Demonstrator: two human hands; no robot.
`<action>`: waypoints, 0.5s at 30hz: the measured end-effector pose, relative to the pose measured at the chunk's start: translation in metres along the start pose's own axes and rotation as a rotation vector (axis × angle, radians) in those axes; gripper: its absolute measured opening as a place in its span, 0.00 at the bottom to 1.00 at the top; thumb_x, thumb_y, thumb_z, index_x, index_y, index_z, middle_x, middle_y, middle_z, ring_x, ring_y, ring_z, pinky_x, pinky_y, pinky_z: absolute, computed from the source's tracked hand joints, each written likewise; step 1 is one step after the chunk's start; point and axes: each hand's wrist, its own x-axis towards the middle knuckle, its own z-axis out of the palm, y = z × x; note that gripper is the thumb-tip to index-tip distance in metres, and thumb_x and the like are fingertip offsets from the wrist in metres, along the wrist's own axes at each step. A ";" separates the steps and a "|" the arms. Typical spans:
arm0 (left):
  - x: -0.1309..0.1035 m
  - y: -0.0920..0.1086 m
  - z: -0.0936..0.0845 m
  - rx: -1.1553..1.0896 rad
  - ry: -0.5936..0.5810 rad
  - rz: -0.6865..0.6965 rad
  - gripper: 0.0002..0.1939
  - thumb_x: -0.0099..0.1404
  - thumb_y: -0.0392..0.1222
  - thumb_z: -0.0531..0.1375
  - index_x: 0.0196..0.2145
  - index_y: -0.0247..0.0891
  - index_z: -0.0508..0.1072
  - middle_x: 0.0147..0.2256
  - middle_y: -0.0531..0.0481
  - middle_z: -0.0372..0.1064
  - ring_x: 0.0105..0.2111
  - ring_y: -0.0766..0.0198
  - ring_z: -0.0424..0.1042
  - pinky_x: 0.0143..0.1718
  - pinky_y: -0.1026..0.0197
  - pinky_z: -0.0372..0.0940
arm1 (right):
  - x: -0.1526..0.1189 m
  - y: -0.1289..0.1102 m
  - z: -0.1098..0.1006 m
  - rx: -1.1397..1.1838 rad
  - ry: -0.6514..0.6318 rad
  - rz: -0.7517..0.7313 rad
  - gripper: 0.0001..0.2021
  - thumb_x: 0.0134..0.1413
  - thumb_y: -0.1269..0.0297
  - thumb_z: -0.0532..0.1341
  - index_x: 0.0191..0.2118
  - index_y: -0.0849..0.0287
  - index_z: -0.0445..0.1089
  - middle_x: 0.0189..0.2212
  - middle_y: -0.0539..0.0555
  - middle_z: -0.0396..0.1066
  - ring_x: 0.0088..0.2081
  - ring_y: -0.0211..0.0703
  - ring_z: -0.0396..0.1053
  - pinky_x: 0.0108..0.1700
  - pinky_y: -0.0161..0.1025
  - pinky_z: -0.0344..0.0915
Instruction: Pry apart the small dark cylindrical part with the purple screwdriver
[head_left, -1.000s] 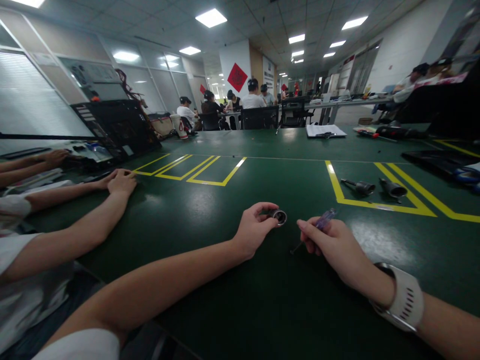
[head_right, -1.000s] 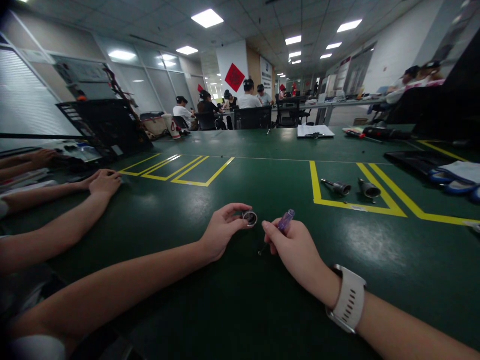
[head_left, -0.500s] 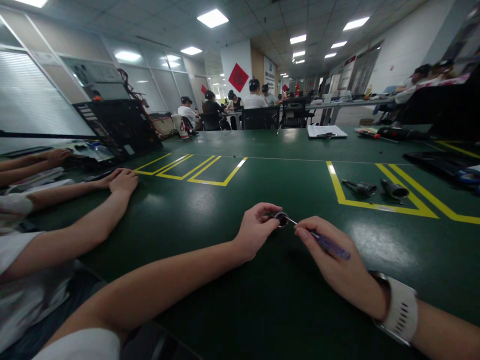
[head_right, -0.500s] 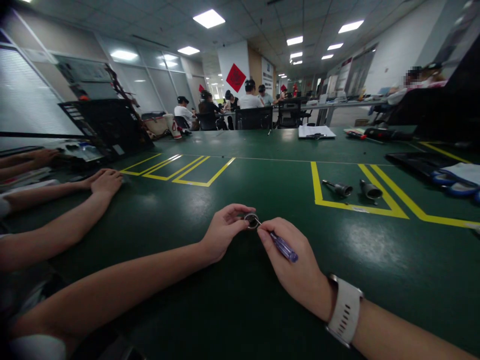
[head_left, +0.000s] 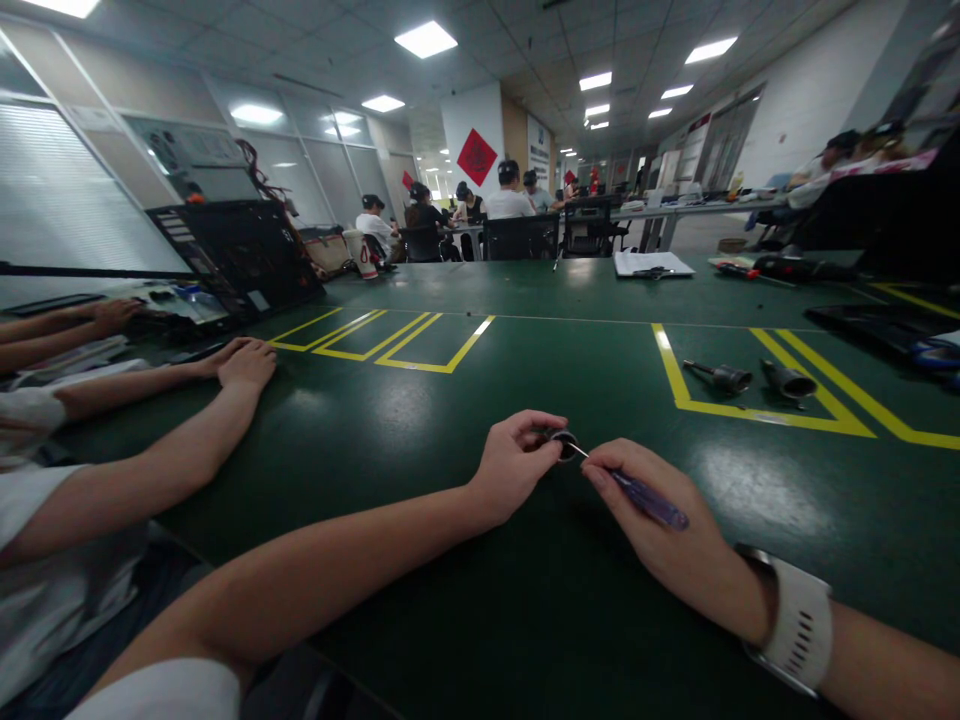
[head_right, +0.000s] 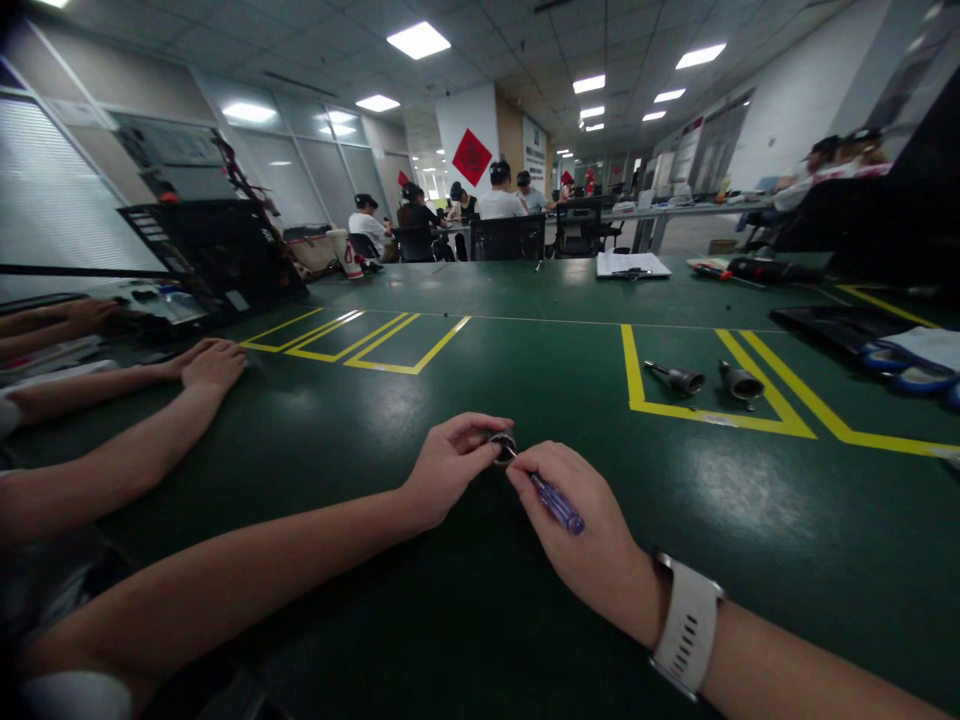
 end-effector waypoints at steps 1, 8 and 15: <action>0.000 -0.001 0.000 0.004 0.009 0.005 0.10 0.54 0.31 0.59 0.37 0.33 0.72 0.37 0.46 0.73 0.35 0.65 0.73 0.39 0.60 0.69 | 0.000 0.001 0.000 0.000 -0.002 -0.004 0.05 0.59 0.67 0.52 0.35 0.56 0.65 0.33 0.53 0.68 0.34 0.42 0.67 0.37 0.40 0.64; 0.001 -0.002 0.002 0.031 0.052 0.025 0.10 0.54 0.30 0.58 0.35 0.33 0.74 0.36 0.45 0.74 0.35 0.64 0.74 0.40 0.60 0.69 | -0.001 -0.001 0.000 -0.008 -0.010 -0.034 0.05 0.59 0.68 0.52 0.36 0.56 0.65 0.33 0.53 0.68 0.35 0.41 0.66 0.37 0.39 0.64; 0.002 -0.003 0.001 0.046 0.058 0.017 0.11 0.53 0.31 0.59 0.36 0.31 0.74 0.35 0.45 0.75 0.34 0.65 0.74 0.39 0.61 0.69 | 0.000 -0.003 0.001 -0.046 0.038 -0.093 0.05 0.57 0.71 0.53 0.34 0.57 0.65 0.30 0.52 0.68 0.33 0.41 0.66 0.35 0.38 0.64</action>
